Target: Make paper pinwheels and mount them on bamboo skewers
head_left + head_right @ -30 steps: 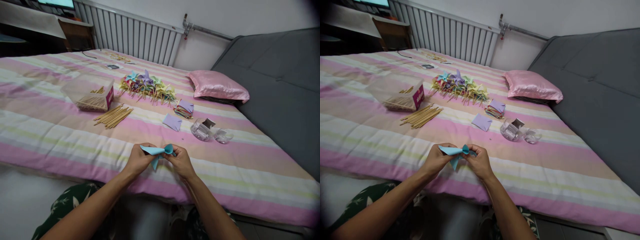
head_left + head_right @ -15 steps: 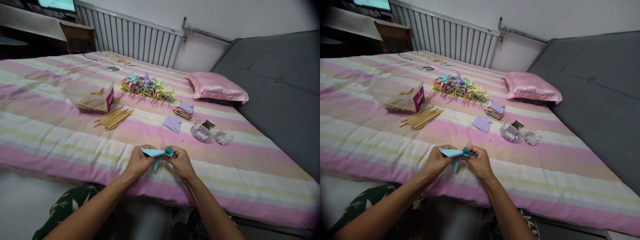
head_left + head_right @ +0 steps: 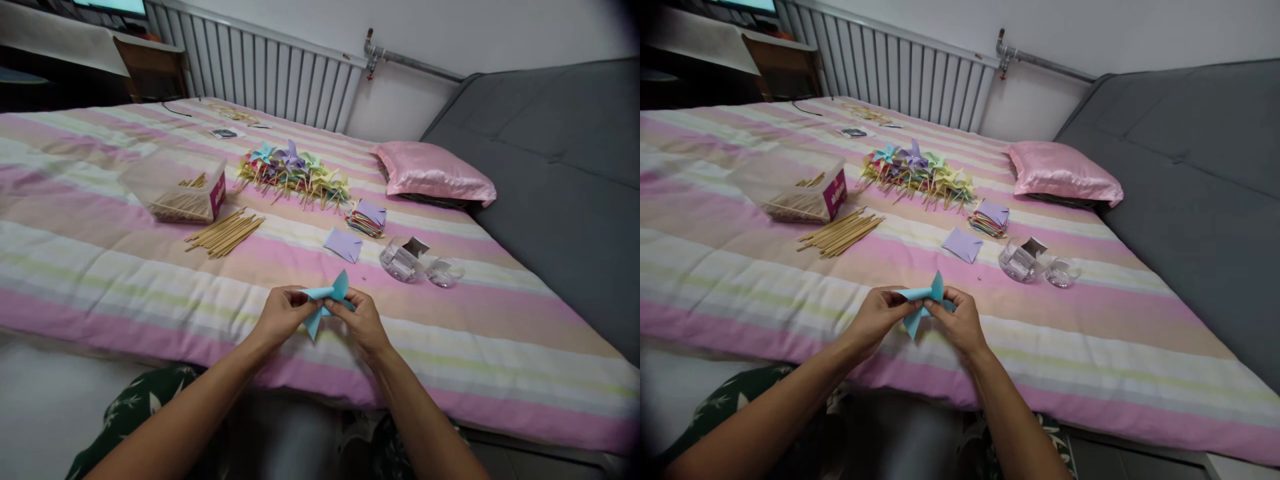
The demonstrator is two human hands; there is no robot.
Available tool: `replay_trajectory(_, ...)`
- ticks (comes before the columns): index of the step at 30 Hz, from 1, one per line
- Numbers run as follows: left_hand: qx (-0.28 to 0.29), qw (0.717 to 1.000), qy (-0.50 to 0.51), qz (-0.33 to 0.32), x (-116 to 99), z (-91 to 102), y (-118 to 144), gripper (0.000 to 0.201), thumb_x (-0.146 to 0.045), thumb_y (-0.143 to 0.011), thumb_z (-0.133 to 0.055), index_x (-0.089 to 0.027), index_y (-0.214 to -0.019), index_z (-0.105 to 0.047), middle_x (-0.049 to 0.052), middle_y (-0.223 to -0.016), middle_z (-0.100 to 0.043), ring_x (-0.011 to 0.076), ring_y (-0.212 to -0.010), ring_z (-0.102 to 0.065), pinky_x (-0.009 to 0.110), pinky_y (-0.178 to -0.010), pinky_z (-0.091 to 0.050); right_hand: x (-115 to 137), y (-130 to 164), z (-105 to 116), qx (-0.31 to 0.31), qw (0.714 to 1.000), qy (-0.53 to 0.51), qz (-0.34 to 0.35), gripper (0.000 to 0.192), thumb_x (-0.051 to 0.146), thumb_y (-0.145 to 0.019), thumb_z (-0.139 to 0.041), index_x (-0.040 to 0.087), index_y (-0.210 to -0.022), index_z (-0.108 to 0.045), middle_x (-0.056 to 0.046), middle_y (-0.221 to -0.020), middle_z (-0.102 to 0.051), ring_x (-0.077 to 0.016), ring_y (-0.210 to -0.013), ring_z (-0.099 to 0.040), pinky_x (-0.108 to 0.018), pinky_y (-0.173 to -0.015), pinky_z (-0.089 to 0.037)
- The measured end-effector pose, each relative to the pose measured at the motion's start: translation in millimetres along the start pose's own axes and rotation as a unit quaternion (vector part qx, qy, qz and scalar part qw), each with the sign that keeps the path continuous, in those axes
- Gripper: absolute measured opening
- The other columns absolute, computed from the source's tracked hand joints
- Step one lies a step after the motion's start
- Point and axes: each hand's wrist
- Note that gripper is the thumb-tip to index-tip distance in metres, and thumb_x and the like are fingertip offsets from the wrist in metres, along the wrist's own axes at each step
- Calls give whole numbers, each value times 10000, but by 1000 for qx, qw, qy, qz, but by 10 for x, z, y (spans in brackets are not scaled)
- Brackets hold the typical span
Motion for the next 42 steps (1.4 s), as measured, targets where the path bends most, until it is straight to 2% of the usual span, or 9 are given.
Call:
replay_trajectory(4, -3, 999, 14, 28, -4, -10, 7, 221, -288, -563, -752, -120, -696, -700, 29, -619, -669, 140, -581, -579, 234, -559, -418, -21, 2, 0, -10, 1000, -4, -14, 156, 286, -638, -702, 158, -728, -693, -15, -687, -654, -143, -645, -556, -271, -654, -441)
replay_trajectory(11, 0, 998, -4, 56, 4, 25, 2, 164, -237, -554, -746, -132, -672, -702, 24, -622, -670, 123, -559, -570, 222, -553, -403, -44, 11, -1, 13, 995, -70, -63, 147, 251, -616, -720, 160, -730, -700, -15, -699, -675, -137, -643, -572, -272, -676, -432)
replay_trajectory(19, 28, 997, -25, 66, 43, 53, -11, 209, -325, -617, -707, -118, -635, -679, 7, -553, -610, 87, -495, -488, 201, -488, -328, -35, 16, -11, 23, 991, -95, -87, 176, 277, -632, -728, 160, -761, -703, -21, -726, -690, -149, -698, -599, -286, -733, -440)
replay_trajectory(25, -17, 997, -2, 79, 71, 27, -16, 182, -289, -593, -702, -115, -616, -653, 7, -554, -600, 100, -505, -496, 212, -506, -342, -64, 17, -9, 24, 990, -101, -98, 177, 289, -649, -720, 152, -761, -703, -18, -735, -688, -128, -660, -580, -260, -690, -428)
replay_trajectory(30, -8, 995, 8, 98, 51, 26, -20, 186, -276, -589, -692, -108, -665, -669, 22, -599, -628, 111, -539, -526, 217, -542, -364, -34, 24, -22, 23, 986, -119, -117, 183, 308, -649, -712, 152, -746, -703, -12, -714, -685, -115, -603, -560, -231, -626, -409)
replay_trajectory(35, -2, 996, -22, 87, 29, 32, -15, 150, -257, -605, -666, -112, -645, -659, 13, -581, -620, 107, -534, -517, 211, -534, -352, -6, 32, -27, 25, 982, -137, -128, 180, 286, -641, -712, 149, -757, -693, -12, -713, -685, -110, -590, -558, -220, -602, -404)
replay_trajectory(42, 21, 997, -46, 53, 0, 25, -9, 126, -240, -605, -646, -117, -627, -638, -7, -558, -586, 100, -527, -492, 215, -543, -353, -17, 26, -15, 23, 981, -126, -148, 157, 293, -653, -690, 141, -692, -682, -8, -615, -658, -108, -530, -530, -218, -547, -378)
Point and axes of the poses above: each hand's wrist, its own y-axis away from the middle knuckle, its own z-axis out of the back of the hand, x = y × z
